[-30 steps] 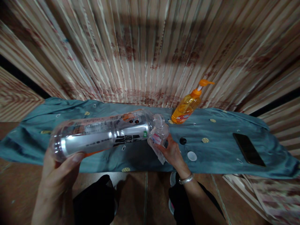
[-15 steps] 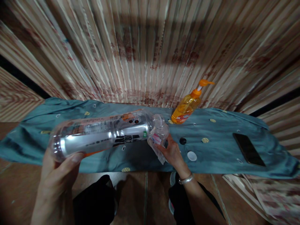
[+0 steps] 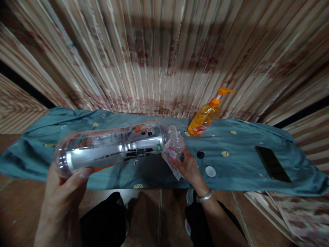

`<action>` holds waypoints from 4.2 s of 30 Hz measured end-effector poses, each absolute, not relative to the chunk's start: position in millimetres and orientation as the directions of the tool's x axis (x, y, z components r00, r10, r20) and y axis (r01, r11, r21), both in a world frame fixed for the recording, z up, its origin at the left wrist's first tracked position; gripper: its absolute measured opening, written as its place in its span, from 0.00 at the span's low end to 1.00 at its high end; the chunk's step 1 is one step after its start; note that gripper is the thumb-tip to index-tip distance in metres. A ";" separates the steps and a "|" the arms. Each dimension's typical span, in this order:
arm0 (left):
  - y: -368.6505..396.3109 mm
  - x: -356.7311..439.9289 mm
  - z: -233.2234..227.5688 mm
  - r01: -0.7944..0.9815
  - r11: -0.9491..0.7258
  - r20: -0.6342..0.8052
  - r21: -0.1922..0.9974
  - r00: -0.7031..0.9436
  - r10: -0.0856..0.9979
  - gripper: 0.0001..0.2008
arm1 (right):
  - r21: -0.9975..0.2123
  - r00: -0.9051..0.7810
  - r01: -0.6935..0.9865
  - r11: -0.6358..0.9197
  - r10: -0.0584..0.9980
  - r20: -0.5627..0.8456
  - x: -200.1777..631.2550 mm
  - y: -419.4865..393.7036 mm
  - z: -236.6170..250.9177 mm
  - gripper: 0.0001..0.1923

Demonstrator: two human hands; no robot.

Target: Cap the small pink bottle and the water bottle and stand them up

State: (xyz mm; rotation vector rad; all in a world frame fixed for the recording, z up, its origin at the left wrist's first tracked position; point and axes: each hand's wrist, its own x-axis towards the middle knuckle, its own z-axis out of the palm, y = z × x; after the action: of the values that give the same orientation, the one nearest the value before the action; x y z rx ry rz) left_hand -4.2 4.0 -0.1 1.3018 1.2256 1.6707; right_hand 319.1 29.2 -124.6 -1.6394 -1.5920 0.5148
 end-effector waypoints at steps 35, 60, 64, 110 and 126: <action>2.4 -4.8 0.4 0.057 -0.323 0.326 0.945 -0.267 0.907 0.41 | -0.764 0.137 0.642 0.068 0.970 0.201 318.6 29.0 -123.0 0.34; 3.8 -2.7 3.2 0.026 -0.321 0.316 0.947 -0.269 0.910 0.41 | -0.763 0.135 0.644 0.064 0.971 0.196 318.3 29.2 -122.5 0.31; 3.3 -3.5 1.8 0.026 -0.318 0.314 0.948 -0.263 0.912 0.41 | -0.761 0.133 0.644 0.072 0.970 0.205 318.7 29.0 -123.1 0.32; 2.9 -3.3 1.5 0.048 -0.316 0.316 0.948 -0.270 0.909 0.43 | -0.757 0.124 0.645 0.101 0.964 0.235 317.2 29.9 -121.2 0.33; 3.9 -5.2 0.6 0.065 -0.326 0.331 0.943 -0.253 0.909 0.42 | -0.783 0.133 0.616 0.086 0.968 0.212 317.4 29.2 -121.1 0.31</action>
State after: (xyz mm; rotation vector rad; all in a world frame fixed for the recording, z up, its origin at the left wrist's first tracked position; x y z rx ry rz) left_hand -5.2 3.9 0.6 1.3376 1.2415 1.6527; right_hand 317.4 29.2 -121.1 -1.6172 -1.5699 0.5588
